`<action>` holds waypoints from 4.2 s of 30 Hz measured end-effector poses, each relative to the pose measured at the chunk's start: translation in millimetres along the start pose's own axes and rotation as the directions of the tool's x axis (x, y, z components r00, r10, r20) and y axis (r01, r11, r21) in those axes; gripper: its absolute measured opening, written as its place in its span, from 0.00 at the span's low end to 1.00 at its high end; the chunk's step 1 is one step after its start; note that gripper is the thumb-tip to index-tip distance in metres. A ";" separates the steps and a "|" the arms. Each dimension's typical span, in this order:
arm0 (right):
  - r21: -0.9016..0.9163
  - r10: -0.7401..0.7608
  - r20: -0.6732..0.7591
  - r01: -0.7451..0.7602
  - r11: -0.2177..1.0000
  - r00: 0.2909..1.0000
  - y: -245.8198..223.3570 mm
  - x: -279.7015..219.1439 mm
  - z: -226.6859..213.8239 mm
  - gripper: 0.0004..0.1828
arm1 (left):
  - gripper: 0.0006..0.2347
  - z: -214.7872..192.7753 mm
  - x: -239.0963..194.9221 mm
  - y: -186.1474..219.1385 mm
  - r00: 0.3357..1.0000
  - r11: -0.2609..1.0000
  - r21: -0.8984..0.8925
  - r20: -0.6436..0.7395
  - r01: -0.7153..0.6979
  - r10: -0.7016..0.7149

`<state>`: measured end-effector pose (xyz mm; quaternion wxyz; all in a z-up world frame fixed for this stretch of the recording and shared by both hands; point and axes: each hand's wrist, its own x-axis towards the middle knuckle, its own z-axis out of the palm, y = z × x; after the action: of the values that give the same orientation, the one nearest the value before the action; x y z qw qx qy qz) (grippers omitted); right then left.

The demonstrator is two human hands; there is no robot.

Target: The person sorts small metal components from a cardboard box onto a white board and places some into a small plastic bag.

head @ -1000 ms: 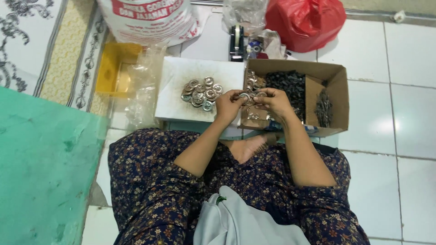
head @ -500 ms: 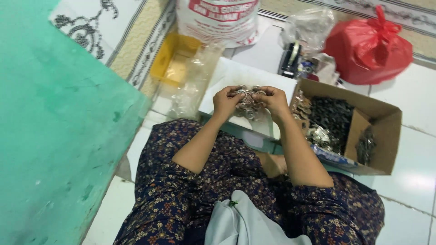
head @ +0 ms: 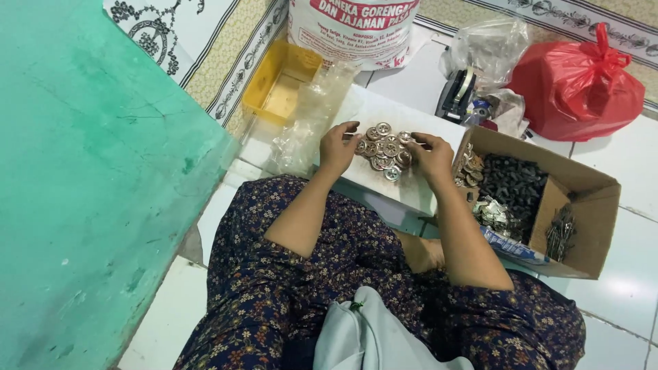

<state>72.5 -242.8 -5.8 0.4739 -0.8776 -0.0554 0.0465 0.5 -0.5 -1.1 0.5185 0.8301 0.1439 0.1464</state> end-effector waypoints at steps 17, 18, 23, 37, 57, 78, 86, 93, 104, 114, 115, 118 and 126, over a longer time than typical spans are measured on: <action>-0.163 0.231 -0.054 -0.236 0.958 0.972 133.5 -62.1 -140.5 0.19 | 0.11 157.7 -57.2 81.7 0.751 0.817 -0.018 0.383 -0.576 0.538; -0.197 0.250 -0.013 -0.247 0.949 0.968 153.1 -60.0 -136.5 0.19 | 0.11 169.7 -65.9 92.5 0.664 0.766 0.037 0.525 -0.642 0.532; -0.424 0.299 0.131 -0.219 0.879 0.945 176.5 -55.5 -102.3 0.24 | 0.07 227.1 -87.8 92.8 0.534 0.477 0.325 0.739 -0.816 0.410; -0.489 0.314 0.327 -0.124 0.863 0.891 159.5 -67.2 -79.8 0.22 | 0.06 259.7 -101.1 63.1 0.532 0.082 0.530 0.847 -0.844 0.004; -0.186 0.347 0.194 -0.313 0.931 0.917 135.3 -66.9 -118.2 0.16 | 0.04 216.0 -99.3 78.3 0.673 0.595 0.334 0.498 -0.731 0.547; 0.569 0.282 0.103 -0.289 0.770 0.954 77.0 -73.8 -144.3 0.19 | 0.16 187.5 -78.1 96.6 0.925 0.949 -0.240 0.365 0.203 -0.105; 0.501 0.192 0.160 -0.247 0.830 0.968 41.4 -47.4 -100.2 0.18 | 0.17 130.1 -50.1 85.4 0.948 0.963 -0.194 0.294 0.187 -0.125; 0.421 0.094 0.207 -0.175 0.890 0.974 18.6 -4.4 -39.2 0.18 | 0.16 84.4 -19.8 56.9 0.980 0.985 -0.063 0.129 0.161 -0.152; -0.036 -0.017 0.119 0.021 0.999 0.993 -17.5 21.7 -0.6 0.17 | 0.17 2.8 12.7 26.3 0.991 0.941 0.318 -0.028 -0.115 0.131; -0.214 -0.186 0.064 0.196 0.957 0.980 -65.5 20.5 35.9 0.12 | 0.15 -97.6 39.9 18.4 0.990 0.932 0.348 -0.124 0.105 -0.065; -0.213 -0.189 0.068 0.199 0.957 0.980 -75.2 19.7 45.5 0.12 | 0.15 -101.2 39.4 19.7 0.989 0.931 0.349 -0.129 0.109 -0.067; -0.216 -0.248 0.093 0.262 0.941 0.964 -102.5 19.0 76.1 0.15 | 0.17 -112.9 37.9 22.0 0.986 0.923 0.359 -0.134 0.140 -0.097; -0.245 -0.308 0.270 0.374 0.894 0.912 -174.8 10.6 148.1 0.22 | 0.20 -150.6 34.4 16.3 0.975 0.899 0.383 -0.139 0.213 -0.171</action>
<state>53.8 -23.6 59.2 0.3308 -0.9031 -0.2686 0.0521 -25.6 129.5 80.0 0.3439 0.8908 0.2781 0.1047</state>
